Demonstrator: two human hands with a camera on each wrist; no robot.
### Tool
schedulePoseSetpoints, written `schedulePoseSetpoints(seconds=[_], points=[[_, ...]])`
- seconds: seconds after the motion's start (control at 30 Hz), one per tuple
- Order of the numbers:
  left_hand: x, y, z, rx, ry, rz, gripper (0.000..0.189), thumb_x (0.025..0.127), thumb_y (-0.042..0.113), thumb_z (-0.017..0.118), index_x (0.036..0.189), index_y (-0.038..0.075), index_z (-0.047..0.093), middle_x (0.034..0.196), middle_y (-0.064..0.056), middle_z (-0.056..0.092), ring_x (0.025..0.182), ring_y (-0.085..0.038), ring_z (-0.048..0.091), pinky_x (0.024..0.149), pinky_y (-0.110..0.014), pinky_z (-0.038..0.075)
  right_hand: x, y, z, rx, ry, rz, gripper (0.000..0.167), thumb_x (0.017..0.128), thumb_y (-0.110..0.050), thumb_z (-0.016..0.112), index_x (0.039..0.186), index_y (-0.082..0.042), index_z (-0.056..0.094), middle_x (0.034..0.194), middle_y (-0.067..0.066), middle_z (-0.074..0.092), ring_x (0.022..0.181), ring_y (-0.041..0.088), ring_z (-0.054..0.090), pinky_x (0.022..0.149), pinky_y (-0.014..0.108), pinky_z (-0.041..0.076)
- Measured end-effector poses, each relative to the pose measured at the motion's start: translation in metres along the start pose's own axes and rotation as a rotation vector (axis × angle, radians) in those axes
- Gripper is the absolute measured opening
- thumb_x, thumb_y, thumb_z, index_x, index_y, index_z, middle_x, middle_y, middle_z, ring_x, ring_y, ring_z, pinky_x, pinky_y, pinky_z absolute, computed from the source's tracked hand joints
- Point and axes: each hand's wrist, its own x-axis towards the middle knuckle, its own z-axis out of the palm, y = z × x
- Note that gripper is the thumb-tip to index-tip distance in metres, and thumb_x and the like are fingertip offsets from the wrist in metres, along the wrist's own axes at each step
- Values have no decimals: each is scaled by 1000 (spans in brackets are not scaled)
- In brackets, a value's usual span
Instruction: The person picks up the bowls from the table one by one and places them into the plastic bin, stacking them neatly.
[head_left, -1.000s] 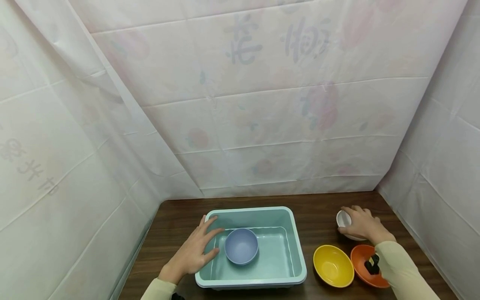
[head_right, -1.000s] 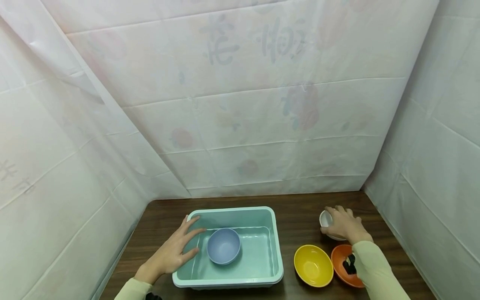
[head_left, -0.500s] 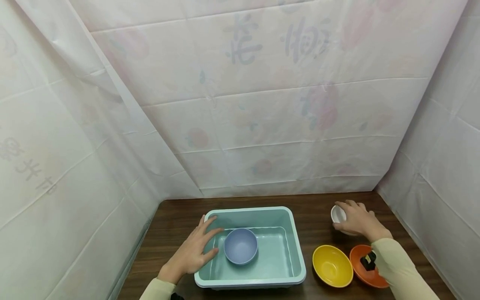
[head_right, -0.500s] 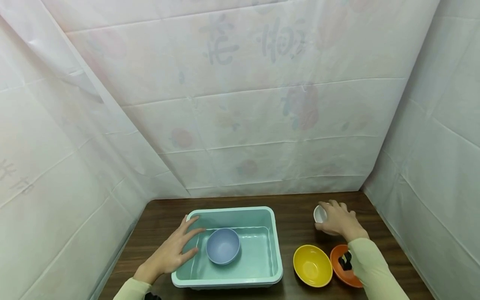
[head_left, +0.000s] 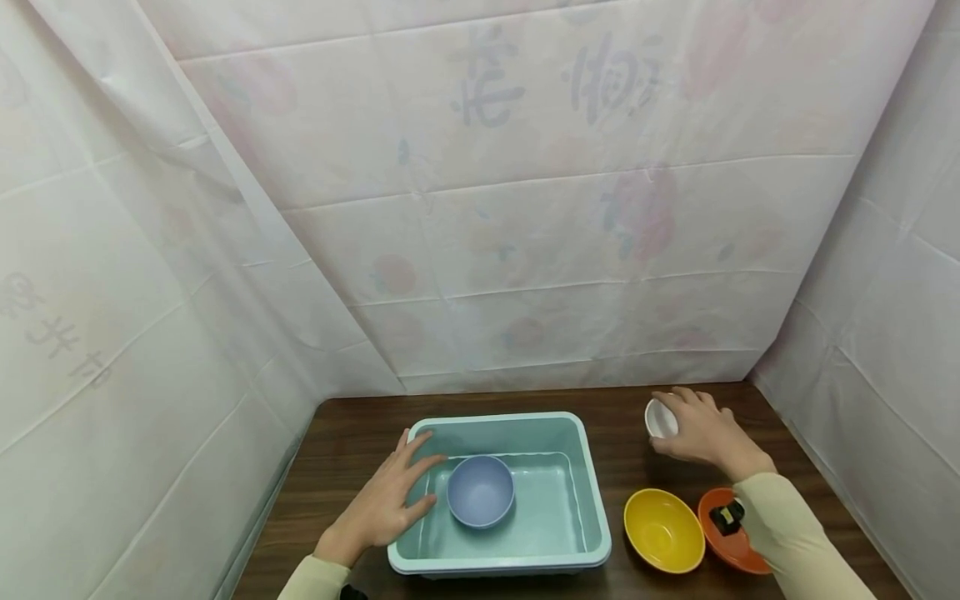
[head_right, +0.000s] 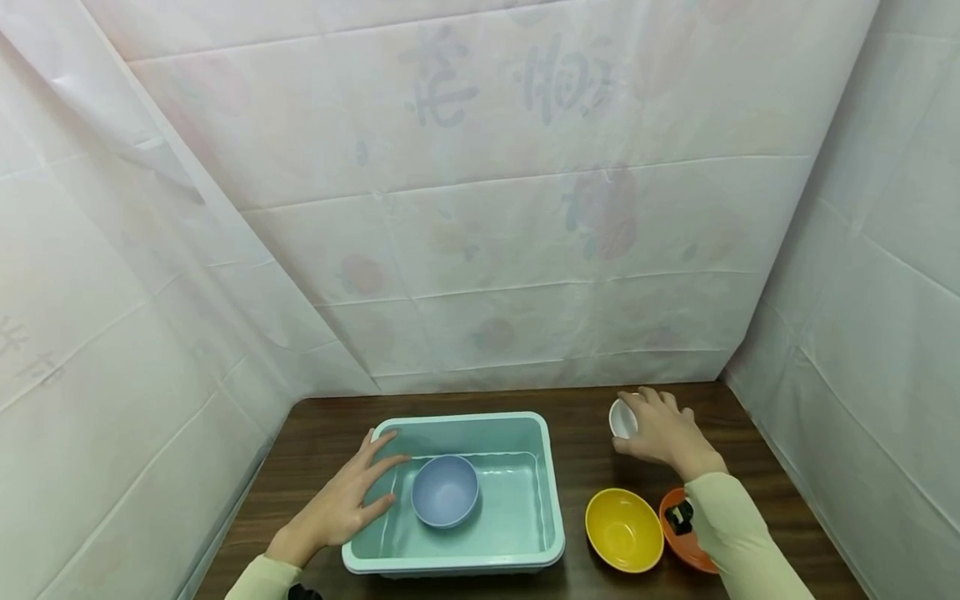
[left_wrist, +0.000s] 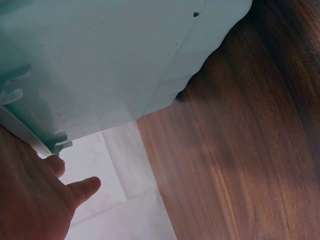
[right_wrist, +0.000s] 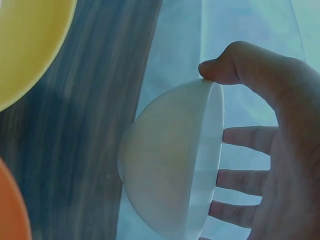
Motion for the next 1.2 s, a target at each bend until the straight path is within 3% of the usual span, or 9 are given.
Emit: schedulePoseSetpoints(seconds=[0.53,1.2], points=[[1,1,0,11,-9,-13,50,101,45,58,146,24,57,167,-15,32,151,-57,20,109,-76,33,1,-37,-21,4,40,-71,78,83,-52,75,149,-14,54,151,26,47,132,54,44,90,76,42],[1,1,0,23,11,14,49,101,41,59,146,21,58,165,-19,33,150,-59,21,106,-78,34,7,-67,-31,6,74,-131,77,83,-51,75,150,-18,54,152,21,48,134,49,45,92,74,43]])
